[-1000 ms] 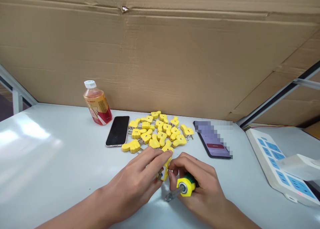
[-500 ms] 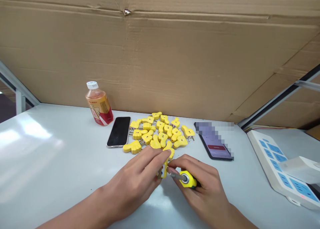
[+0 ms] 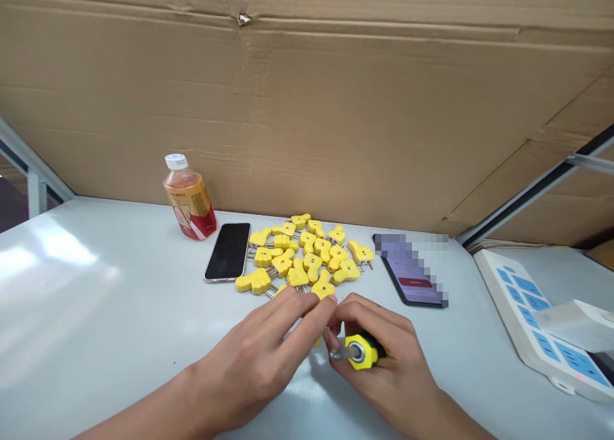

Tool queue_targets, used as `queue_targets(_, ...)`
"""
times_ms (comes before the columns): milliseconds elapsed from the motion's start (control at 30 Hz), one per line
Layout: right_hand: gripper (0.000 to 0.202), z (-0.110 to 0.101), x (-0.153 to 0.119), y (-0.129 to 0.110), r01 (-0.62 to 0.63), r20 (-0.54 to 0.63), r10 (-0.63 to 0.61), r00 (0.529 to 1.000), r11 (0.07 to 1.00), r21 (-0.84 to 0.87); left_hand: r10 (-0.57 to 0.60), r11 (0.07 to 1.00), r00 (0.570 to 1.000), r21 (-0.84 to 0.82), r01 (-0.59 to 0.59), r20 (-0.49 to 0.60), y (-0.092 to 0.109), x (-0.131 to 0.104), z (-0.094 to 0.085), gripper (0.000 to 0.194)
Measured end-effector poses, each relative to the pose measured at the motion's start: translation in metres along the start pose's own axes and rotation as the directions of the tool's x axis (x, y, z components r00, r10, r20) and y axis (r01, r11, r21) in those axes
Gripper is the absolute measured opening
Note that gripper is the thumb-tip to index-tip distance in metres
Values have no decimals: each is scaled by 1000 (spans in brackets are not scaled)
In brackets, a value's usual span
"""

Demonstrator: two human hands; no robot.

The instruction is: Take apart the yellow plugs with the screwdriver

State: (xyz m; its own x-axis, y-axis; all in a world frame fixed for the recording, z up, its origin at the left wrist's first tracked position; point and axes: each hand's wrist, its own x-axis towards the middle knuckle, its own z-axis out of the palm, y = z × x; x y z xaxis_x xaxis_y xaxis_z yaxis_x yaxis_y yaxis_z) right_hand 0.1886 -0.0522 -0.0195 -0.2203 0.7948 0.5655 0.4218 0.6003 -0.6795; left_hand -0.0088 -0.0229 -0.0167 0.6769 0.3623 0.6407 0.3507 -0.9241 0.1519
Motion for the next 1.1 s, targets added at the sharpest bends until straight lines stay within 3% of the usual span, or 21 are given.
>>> queue_targets(267,14,2,-2,4,-170,-25,172,985,982,85,-69,998,998,-9,69,-5,1,5,-1,32)
queue_targets(500,18,-2,-4,5,29,15,-28,999,999,-46,-46,997,998,53,49,-53,1,7,1,29)
queue_targets(667,22,0,-9,9,99,35,-94,995,984,-150,-32,998,999,52,34,-39,2,8,-3,30)
queue_targets(900,20,2,-7,8,47,21,-46,999,996,-70,-71,997,997,25,70,12,2,8,-3,40)
queue_targets(1100,22,-2,-2,5,-42,13,42,999,999,-14,-77,997,997,31,77,10,2,9,-4,31)
